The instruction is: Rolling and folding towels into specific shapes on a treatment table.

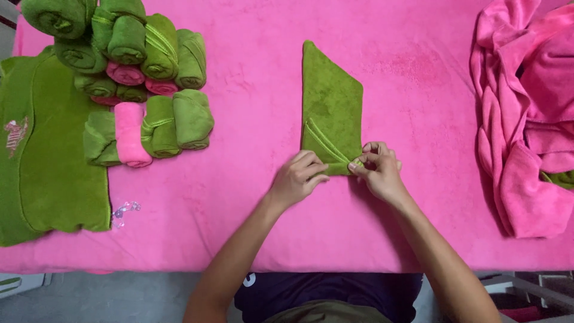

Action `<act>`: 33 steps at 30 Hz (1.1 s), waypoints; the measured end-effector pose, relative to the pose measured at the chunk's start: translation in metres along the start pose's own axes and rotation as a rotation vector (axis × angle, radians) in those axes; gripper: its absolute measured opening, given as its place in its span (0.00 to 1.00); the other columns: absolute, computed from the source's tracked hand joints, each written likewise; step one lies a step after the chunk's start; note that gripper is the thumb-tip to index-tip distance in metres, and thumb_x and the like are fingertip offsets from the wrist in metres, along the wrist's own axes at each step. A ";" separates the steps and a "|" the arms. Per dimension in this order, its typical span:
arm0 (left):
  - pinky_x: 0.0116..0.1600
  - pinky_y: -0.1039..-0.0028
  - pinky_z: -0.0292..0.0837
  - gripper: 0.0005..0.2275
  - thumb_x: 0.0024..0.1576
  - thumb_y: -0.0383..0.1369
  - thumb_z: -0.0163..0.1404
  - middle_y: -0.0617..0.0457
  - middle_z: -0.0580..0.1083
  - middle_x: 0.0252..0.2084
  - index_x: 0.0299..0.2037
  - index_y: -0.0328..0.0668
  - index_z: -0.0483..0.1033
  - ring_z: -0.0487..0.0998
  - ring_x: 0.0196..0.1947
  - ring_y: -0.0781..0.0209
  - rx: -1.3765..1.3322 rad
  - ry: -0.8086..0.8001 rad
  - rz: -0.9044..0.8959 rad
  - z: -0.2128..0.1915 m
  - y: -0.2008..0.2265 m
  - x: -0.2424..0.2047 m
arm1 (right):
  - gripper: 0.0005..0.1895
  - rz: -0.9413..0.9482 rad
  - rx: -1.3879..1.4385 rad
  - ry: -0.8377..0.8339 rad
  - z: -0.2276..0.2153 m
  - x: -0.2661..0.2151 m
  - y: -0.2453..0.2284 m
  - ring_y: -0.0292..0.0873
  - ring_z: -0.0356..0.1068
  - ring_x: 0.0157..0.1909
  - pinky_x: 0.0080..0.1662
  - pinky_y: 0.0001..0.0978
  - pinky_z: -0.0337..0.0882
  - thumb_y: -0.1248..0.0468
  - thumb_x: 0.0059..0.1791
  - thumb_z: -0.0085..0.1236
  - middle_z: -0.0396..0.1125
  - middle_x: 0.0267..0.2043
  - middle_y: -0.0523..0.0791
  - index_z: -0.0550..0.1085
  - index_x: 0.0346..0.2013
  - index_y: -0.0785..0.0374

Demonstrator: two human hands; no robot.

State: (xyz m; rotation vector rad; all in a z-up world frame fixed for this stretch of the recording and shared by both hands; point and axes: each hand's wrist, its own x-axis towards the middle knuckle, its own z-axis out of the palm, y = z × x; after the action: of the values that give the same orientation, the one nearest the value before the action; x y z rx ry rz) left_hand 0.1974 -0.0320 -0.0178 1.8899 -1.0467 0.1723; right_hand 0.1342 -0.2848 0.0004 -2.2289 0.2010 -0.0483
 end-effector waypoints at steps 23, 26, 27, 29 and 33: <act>0.57 0.63 0.72 0.17 0.56 0.19 0.48 0.51 0.71 0.48 0.55 0.41 0.76 0.73 0.54 0.48 0.310 -0.037 0.011 0.050 0.027 0.008 | 0.05 -0.499 -0.298 0.363 0.024 -0.012 -0.005 0.44 0.71 0.46 0.47 0.35 0.64 0.66 0.49 0.66 0.75 0.40 0.37 0.82 0.36 0.50; 0.61 0.59 0.72 0.21 0.53 0.33 0.62 0.49 0.71 0.50 0.58 0.43 0.75 0.74 0.55 0.45 0.201 0.021 0.065 0.047 0.022 0.006 | 0.03 -0.410 -0.144 0.298 0.024 -0.011 -0.004 0.46 0.70 0.43 0.47 0.37 0.64 0.66 0.50 0.66 0.75 0.39 0.39 0.82 0.35 0.53; 0.61 0.59 0.72 0.21 0.53 0.33 0.62 0.49 0.71 0.50 0.58 0.43 0.75 0.74 0.55 0.45 0.200 0.019 0.061 0.045 0.022 0.008 | 0.03 -0.408 -0.142 0.296 0.021 -0.010 -0.007 0.46 0.70 0.43 0.47 0.37 0.64 0.66 0.50 0.66 0.75 0.39 0.39 0.82 0.35 0.53; 0.58 0.61 0.75 0.18 0.57 0.39 0.61 0.51 0.74 0.48 0.55 0.46 0.77 0.76 0.52 0.48 0.182 0.027 0.049 0.039 0.019 0.014 | 0.03 -0.428 0.066 0.263 0.016 -0.003 -0.014 0.57 0.69 0.44 0.47 0.47 0.67 0.70 0.48 0.67 0.71 0.44 0.49 0.82 0.34 0.59; 0.54 0.62 0.77 0.14 0.58 0.43 0.59 0.52 0.76 0.46 0.49 0.45 0.81 0.78 0.49 0.49 0.163 0.052 0.022 0.038 0.009 0.025 | 0.02 -0.346 0.196 0.228 0.021 0.003 0.005 0.54 0.67 0.47 0.49 0.46 0.67 0.71 0.48 0.68 0.64 0.47 0.50 0.82 0.34 0.64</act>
State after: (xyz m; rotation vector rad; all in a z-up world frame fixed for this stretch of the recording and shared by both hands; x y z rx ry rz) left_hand 0.1958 -0.0778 -0.0201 2.0088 -1.0454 0.3262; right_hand 0.1386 -0.2723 -0.0162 -2.0358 -0.0672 -0.4904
